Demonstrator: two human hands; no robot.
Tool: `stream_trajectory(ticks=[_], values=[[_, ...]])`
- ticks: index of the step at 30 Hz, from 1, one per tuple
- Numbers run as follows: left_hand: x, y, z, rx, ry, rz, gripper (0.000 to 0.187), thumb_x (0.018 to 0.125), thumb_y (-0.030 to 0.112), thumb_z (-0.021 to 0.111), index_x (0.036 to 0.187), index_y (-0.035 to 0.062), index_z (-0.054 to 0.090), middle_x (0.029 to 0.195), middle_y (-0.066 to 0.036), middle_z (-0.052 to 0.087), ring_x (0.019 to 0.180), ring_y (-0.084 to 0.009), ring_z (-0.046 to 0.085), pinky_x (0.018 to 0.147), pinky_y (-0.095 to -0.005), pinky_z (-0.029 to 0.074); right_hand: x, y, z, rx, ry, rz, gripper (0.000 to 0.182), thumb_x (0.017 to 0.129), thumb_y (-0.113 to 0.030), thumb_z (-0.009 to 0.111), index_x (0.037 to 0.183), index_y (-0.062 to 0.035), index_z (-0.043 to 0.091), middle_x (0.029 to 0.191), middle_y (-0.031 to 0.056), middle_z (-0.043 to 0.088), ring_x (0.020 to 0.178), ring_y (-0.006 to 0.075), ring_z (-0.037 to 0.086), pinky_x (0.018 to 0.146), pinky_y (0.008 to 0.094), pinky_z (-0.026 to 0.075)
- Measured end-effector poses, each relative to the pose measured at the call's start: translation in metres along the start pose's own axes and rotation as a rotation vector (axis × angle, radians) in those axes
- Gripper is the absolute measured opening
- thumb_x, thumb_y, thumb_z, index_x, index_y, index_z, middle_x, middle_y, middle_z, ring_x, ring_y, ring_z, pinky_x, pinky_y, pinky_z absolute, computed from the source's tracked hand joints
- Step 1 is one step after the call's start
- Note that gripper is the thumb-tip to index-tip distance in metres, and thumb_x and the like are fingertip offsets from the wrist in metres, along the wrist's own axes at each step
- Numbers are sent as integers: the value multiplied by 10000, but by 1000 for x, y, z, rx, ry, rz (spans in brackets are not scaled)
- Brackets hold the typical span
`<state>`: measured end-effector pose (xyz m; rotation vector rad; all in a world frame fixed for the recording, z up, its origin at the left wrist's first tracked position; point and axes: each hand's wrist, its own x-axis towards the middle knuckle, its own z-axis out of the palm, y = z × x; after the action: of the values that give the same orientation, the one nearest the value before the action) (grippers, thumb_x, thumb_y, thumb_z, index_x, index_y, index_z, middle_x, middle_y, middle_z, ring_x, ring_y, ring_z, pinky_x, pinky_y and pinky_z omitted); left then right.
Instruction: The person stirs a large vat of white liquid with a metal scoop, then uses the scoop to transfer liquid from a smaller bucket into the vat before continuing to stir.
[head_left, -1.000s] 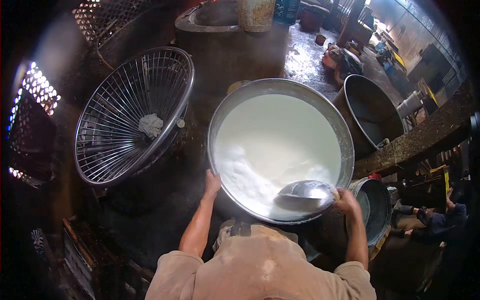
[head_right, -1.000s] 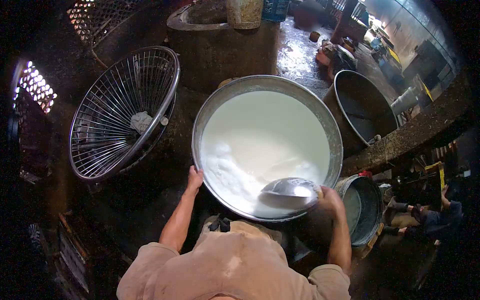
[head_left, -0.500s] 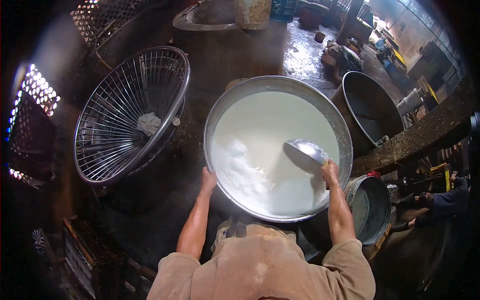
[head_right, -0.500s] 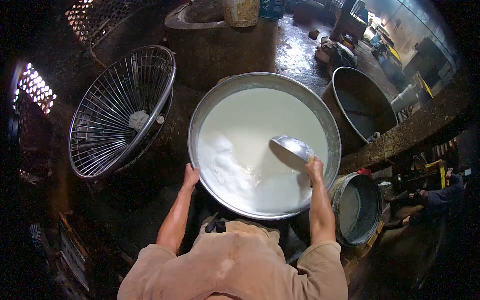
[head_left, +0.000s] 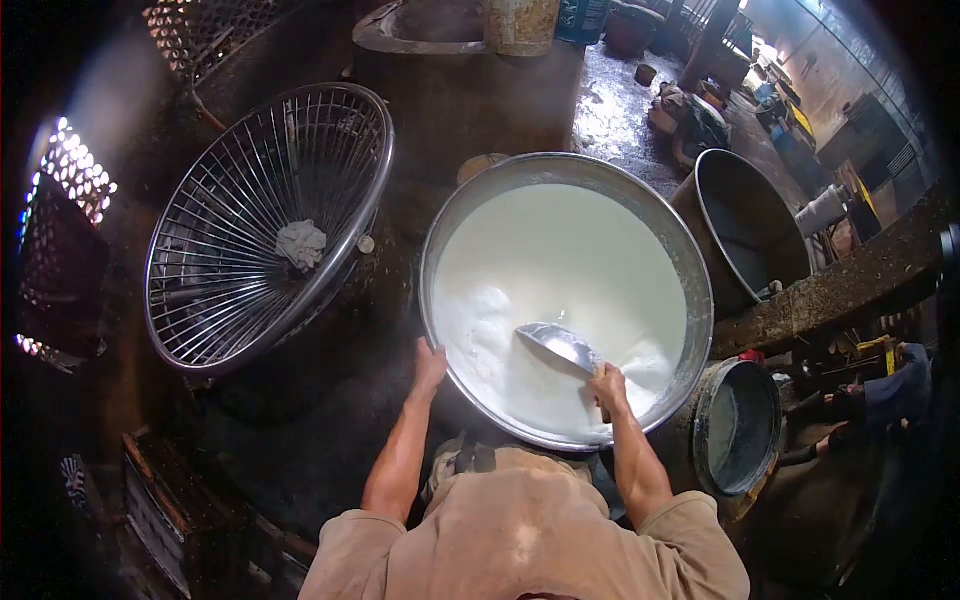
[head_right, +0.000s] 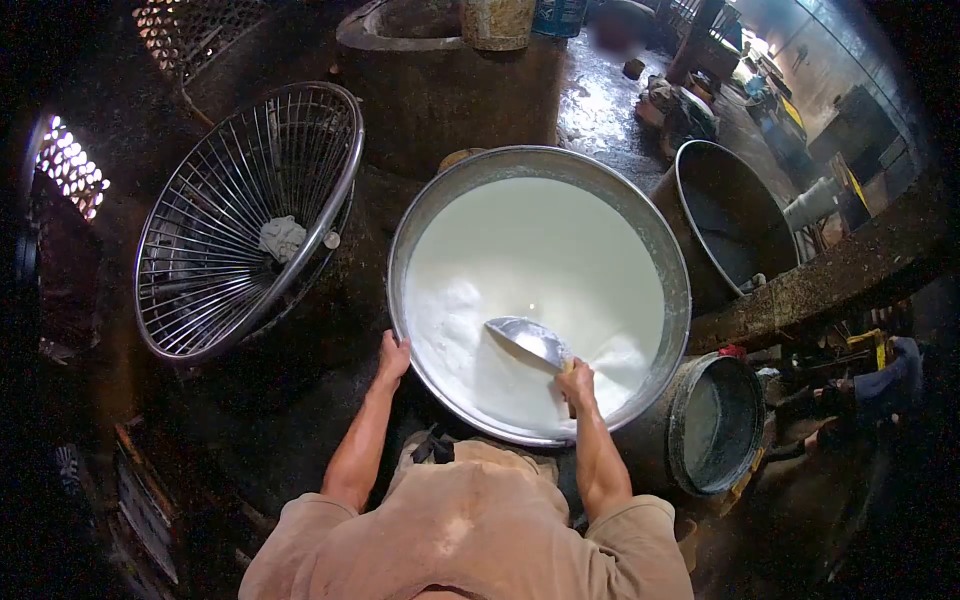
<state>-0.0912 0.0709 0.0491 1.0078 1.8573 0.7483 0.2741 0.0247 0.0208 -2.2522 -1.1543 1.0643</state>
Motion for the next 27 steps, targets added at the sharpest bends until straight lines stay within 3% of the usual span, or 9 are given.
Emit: stream_trajectory(ticks=[7, 12, 17, 20, 22, 24, 27], values=[[16, -28, 7, 3, 3, 31, 451, 828, 144, 544, 1190, -68, 380, 1148, -266, 502, 1094, -353, 498, 913, -382, 384, -60, -38, 23, 113, -135, 7, 307, 651, -70, 575, 948, 3, 552, 595, 89, 554, 445, 164, 530, 388, 310, 455], [17, -30, 4, 6, -20, 65, 383, 807, 163, 576, 1090, -50, 433, 1009, -251, 566, 965, -365, 560, 824, -413, 422, -83, -59, 27, 142, -191, 0, 303, 645, -63, 581, 938, 3, 546, 582, 80, 530, 435, 152, 506, 384, 306, 441], [22, -43, 9, -53, -15, 149, 317, 798, 167, 594, 1011, -20, 451, 849, -180, 593, 804, -325, 598, 714, -406, 446, -95, -101, 1, 87, -283, -20, 468, 655, -53, 615, 1114, -10, 536, 621, 86, 561, 462, 155, 528, 408, 303, 455], [12, -21, 0, 6, -51, 92, 310, 799, 165, 596, 1006, -13, 448, 828, -177, 592, 782, -316, 598, 691, -396, 445, -82, -138, -26, 62, -321, -73, 596, 660, 1, 642, 1232, -27, 475, 676, 97, 575, 475, 135, 520, 385, 281, 441], [22, -43, 7, -61, -44, 168, 306, 802, 164, 595, 1002, -10, 441, 799, -180, 586, 762, -312, 596, 674, -392, 443, -70, -172, -39, 52, -284, -197, 523, 640, 21, 603, 1156, -33, 530, 631, 61, 552, 437, 121, 501, 360, 274, 416], [11, -27, 3, -26, -26, 144, 304, 804, 165, 594, 991, -14, 435, 784, -178, 586, 753, -312, 597, 674, -389, 442, -55, -210, -40, -23, -174, -345, 473, 639, -5, 595, 1109, -17, 541, 592, 86, 554, 422, 141, 524, 364, 288, 432], [19, -40, 10, -43, -1, 164, 326, 791, 180, 608, 987, -15, 434, 805, -178, 591, 774, -339, 593, 686, -409, 440, 16, -218, 2, -198, 147, -580, 495, 633, -59, 584, 1122, -8, 526, 732, 170, 625, 586, 269, 625, 462, 372, 503]])
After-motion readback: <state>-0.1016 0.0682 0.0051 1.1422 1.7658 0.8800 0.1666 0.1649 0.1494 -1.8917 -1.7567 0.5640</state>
